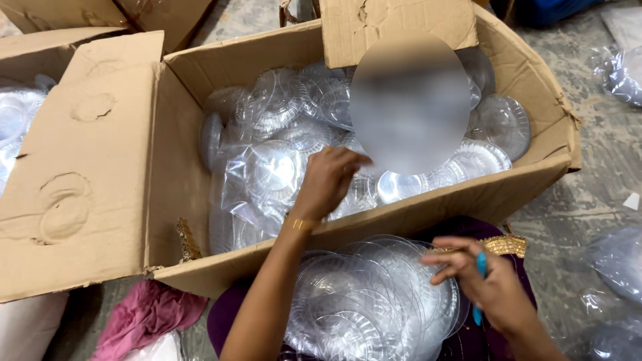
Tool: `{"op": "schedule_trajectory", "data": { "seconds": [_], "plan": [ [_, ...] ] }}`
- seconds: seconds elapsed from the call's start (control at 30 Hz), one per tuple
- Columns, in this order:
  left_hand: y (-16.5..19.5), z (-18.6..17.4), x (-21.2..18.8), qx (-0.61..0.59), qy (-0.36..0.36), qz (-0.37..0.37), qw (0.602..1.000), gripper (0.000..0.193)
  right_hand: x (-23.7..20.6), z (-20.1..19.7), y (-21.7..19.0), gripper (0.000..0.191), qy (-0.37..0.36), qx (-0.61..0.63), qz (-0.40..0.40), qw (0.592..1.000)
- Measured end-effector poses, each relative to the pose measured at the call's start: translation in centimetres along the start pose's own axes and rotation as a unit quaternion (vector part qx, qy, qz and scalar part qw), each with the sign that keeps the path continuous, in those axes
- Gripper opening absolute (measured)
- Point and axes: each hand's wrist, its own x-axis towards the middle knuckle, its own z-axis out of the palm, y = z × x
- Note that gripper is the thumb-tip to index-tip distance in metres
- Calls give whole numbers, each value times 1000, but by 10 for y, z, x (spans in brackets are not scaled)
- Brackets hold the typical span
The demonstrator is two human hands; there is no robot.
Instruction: The person sits on the floor and repeatedly picks up clear plastic dishes from a cardboard box, inspects them by turning them over, and places them back into the box. A utility knife is held in the right hand but not used during the clip.
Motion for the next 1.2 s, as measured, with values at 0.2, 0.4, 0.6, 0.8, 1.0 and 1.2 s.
{"op": "schedule_trajectory", "data": {
  "seconds": [0.2,0.4,0.6,0.8,1.0,1.2],
  "plan": [
    [95,-21,-63,-97,-111,171,974,28,8,-11,-16,60,11,188,-56,981],
    [15,-5,6,-301,-149,3,942,47,3,-14,-2,48,124,70,-4,990],
    [-86,75,74,174,-320,-83,928,66,-15,-26,-6,46,153,4,30,988],
    [-61,143,47,138,-607,-125,772,82,-7,-37,-9,46,162,-11,57,985],
    [-65,138,36,220,-524,-117,815,48,-8,-39,-5,46,171,-11,26,985],
    [-74,87,59,159,-376,-140,902,29,-32,-52,-15,46,227,-23,8,974]
  ]
}}
